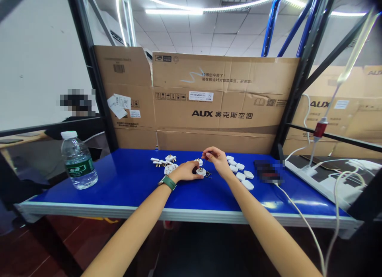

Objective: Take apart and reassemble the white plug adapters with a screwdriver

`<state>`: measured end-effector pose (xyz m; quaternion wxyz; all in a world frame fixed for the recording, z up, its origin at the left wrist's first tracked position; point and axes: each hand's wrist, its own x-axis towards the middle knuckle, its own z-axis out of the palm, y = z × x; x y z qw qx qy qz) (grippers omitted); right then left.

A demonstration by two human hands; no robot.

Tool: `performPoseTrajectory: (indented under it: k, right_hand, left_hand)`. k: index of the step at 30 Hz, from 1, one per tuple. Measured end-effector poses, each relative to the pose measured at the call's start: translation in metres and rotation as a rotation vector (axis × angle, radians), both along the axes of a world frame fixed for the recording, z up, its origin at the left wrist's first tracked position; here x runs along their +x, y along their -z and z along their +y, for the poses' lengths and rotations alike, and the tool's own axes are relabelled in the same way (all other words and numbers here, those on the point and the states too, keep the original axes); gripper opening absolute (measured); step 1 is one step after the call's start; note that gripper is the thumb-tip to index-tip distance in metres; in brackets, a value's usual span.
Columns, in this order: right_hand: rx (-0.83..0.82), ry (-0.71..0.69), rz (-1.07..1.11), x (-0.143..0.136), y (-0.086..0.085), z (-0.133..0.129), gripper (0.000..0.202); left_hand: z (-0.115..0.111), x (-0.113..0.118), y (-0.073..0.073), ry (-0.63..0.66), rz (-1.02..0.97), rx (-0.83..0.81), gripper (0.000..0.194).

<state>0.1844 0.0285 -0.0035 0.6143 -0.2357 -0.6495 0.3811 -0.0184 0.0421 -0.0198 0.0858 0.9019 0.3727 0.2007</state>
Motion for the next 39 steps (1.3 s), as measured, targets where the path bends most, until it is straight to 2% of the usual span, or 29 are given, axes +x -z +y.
performPoseTrajectory:
  k: [8,20,26,31,37,39]
  right_hand:
    - [0.036,0.041,-0.028,-0.001,-0.002,-0.002,0.02]
    - [0.05,0.107,-0.06,0.0,0.0,0.0,0.024]
    - [0.106,0.165,-0.122,-0.001,0.002,0.0,0.024]
    - [0.211,0.239,-0.21,-0.002,-0.003,-0.01,0.023]
    - [0.324,0.136,-0.372,-0.004,-0.008,-0.019,0.039]
    - [0.332,0.141,-0.381,-0.004,-0.007,-0.017,0.04]
  left_hand:
    - [0.0,0.0,0.0,0.002,-0.003,0.0,0.046]
    - [-0.002,0.0,-0.002,0.004,0.002,-0.004,0.047]
    - [-0.001,0.0,-0.002,-0.002,0.0,-0.012,0.045]
    - [-0.002,0.001,-0.001,-0.002,-0.001,0.004,0.044]
    - [-0.002,0.003,0.0,-0.012,0.01,0.021,0.041]
    - [-0.002,0.003,0.0,-0.011,0.015,0.016,0.04]
